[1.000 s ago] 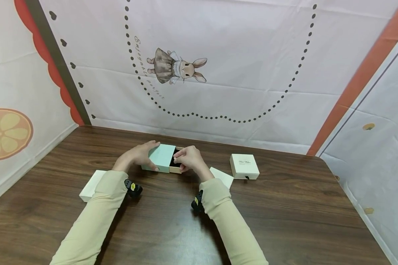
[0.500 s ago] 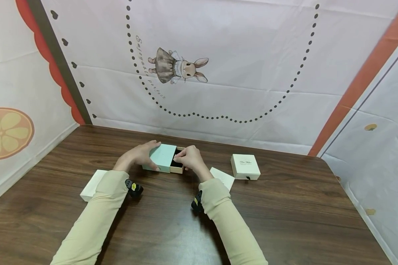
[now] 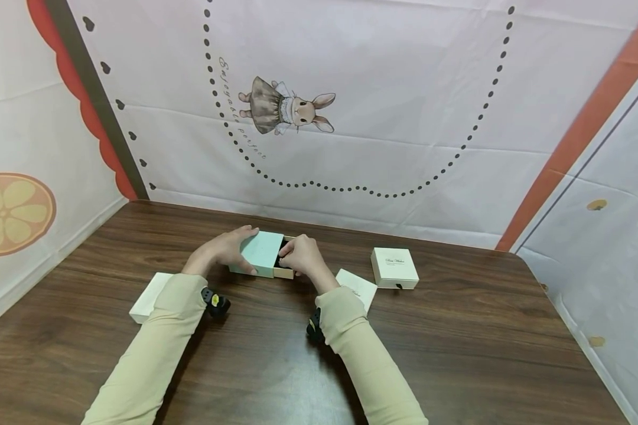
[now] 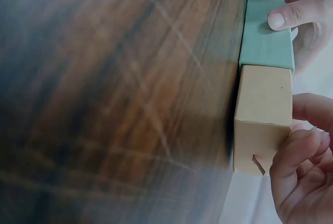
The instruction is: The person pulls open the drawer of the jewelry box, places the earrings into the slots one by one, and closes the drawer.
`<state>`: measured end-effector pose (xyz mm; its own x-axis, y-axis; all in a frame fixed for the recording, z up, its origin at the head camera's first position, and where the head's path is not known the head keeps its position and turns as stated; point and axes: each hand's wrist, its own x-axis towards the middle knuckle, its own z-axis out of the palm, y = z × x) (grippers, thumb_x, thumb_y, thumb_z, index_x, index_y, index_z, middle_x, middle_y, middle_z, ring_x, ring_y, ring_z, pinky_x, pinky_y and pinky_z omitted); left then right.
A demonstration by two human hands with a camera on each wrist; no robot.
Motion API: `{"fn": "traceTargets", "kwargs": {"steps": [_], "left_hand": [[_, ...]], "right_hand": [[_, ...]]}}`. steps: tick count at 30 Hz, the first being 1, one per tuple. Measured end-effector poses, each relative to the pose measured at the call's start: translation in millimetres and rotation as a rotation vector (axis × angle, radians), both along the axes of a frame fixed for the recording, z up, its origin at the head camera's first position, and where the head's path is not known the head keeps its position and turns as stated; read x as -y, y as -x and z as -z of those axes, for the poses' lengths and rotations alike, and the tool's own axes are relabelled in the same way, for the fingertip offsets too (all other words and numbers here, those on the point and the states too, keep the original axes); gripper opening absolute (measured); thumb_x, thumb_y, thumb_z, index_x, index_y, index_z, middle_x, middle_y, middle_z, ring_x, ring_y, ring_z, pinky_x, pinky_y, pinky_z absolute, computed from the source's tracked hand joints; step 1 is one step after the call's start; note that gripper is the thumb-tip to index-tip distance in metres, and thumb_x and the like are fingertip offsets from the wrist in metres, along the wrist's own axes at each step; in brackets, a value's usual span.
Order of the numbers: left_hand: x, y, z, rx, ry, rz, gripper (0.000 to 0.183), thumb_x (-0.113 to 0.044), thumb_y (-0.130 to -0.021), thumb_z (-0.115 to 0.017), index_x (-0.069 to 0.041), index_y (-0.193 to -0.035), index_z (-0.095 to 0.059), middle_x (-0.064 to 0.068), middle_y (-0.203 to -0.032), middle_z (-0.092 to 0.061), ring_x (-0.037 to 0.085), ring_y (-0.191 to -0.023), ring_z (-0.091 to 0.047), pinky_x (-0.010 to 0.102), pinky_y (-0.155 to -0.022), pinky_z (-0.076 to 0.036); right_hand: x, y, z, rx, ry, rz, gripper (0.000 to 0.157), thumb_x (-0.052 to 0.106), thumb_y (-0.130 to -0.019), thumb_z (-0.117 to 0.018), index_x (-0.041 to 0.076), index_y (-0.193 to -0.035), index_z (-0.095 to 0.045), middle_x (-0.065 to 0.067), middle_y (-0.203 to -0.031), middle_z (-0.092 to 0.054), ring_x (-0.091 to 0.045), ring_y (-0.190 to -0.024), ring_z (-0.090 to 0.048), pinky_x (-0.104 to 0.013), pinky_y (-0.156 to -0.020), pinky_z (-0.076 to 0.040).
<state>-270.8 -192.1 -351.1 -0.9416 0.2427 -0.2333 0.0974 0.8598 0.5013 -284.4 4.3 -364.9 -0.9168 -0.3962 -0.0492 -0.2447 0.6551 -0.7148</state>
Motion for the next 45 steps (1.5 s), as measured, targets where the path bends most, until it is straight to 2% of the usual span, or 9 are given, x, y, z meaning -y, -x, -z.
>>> {"fn": "traceTargets", "kwargs": {"steps": [5,9,11,17,21,27,35,45], "left_hand": [[0.2,0.6,1.7,0.006,-0.008,0.002,0.101,-0.027,-0.069,-0.079,-0.01,-0.146,-0.016,0.014,-0.153,-0.005,0.039,-0.137,-0.013,0.055,-0.104,-0.025],[-0.2,0.5,1.2,0.006,-0.008,0.005,0.101,-0.027,-0.069,-0.079,-0.01,-0.146,-0.016,0.014,-0.153,-0.005,0.039,-0.137,-0.012,0.055,-0.105,-0.024],[-0.2,0.4,0.9,0.003,-0.006,0.005,0.101,-0.027,-0.069,-0.079,-0.01,-0.146,-0.016,0.014,-0.153,-0.005,0.038,-0.137,-0.012,0.054,-0.105,-0.024],[0.0,0.5,1.1,0.003,-0.003,0.003,0.1,-0.026,-0.069,-0.079,-0.01,-0.145,-0.016,0.014,-0.153,-0.005,0.038,-0.137,-0.012,0.054,-0.105,-0.024],[-0.3,0.2,0.7,0.0,-0.01,0.001,0.1,-0.026,-0.069,-0.079,-0.009,-0.145,-0.017,0.014,-0.152,-0.006,0.039,-0.137,-0.012,0.054,-0.105,-0.024],[-0.6,-0.5,0.6,-0.003,-0.008,0.001,0.1,-0.026,-0.068,-0.08,-0.009,-0.145,-0.018,0.014,-0.152,-0.006,0.038,-0.137,-0.013,0.054,-0.105,-0.023],[-1.6,-1.6,0.2,0.006,-0.007,-0.005,0.1,-0.026,-0.068,-0.08,-0.008,-0.145,-0.018,0.015,-0.152,-0.007,0.04,-0.137,-0.013,0.055,-0.105,-0.023],[-0.5,-0.3,0.7,0.001,-0.003,0.004,0.101,-0.026,-0.068,-0.08,-0.008,-0.145,-0.017,0.015,-0.152,-0.006,0.038,-0.137,-0.013,0.054,-0.105,-0.024]], "right_hand": [[1.0,-0.1,-0.2,-0.046,-0.046,-0.032,0.007,0.011,-0.081,-0.066,0.009,-0.081,-0.072,-0.005,-0.076,-0.069,-0.009,-0.041,-0.047,-0.023,-0.039,-0.044],[-0.3,0.5,-1.0,-0.037,-0.037,-0.018,0.011,0.012,-0.084,-0.062,0.009,-0.085,-0.073,-0.005,-0.077,-0.069,-0.01,-0.039,-0.046,-0.023,-0.04,-0.045],[-1.2,1.4,-0.9,0.007,0.001,0.0,0.013,0.011,-0.086,-0.06,0.008,-0.087,-0.072,-0.005,-0.076,-0.069,-0.009,-0.038,-0.044,-0.022,-0.04,-0.044],[-1.2,3.7,-2.2,0.24,0.187,0.049,0.015,0.006,-0.088,-0.055,0.001,-0.095,-0.067,-0.004,-0.069,-0.065,-0.007,-0.037,-0.034,-0.02,-0.038,-0.035],[-0.1,2.6,-5.5,0.306,0.207,0.06,0.014,0.005,-0.087,-0.056,-0.002,-0.095,-0.065,-0.003,-0.067,-0.064,-0.006,-0.037,-0.033,-0.02,-0.038,-0.033],[-0.8,1.4,-7.4,0.253,0.175,0.065,0.011,0.007,-0.084,-0.061,0.0,-0.087,-0.07,-0.003,-0.066,-0.062,-0.008,-0.036,-0.037,-0.021,-0.038,-0.035],[-3.2,2.7,-2.7,0.204,0.177,0.083,0.011,0.006,-0.082,-0.064,0.004,-0.09,-0.071,-0.003,-0.065,-0.06,-0.008,-0.036,-0.038,-0.022,-0.039,-0.039],[1.6,3.1,-1.1,0.045,0.049,0.073,0.007,0.006,-0.08,-0.064,0.007,-0.083,-0.071,-0.006,-0.075,-0.069,-0.009,-0.034,-0.044,-0.021,-0.038,-0.043]]}}
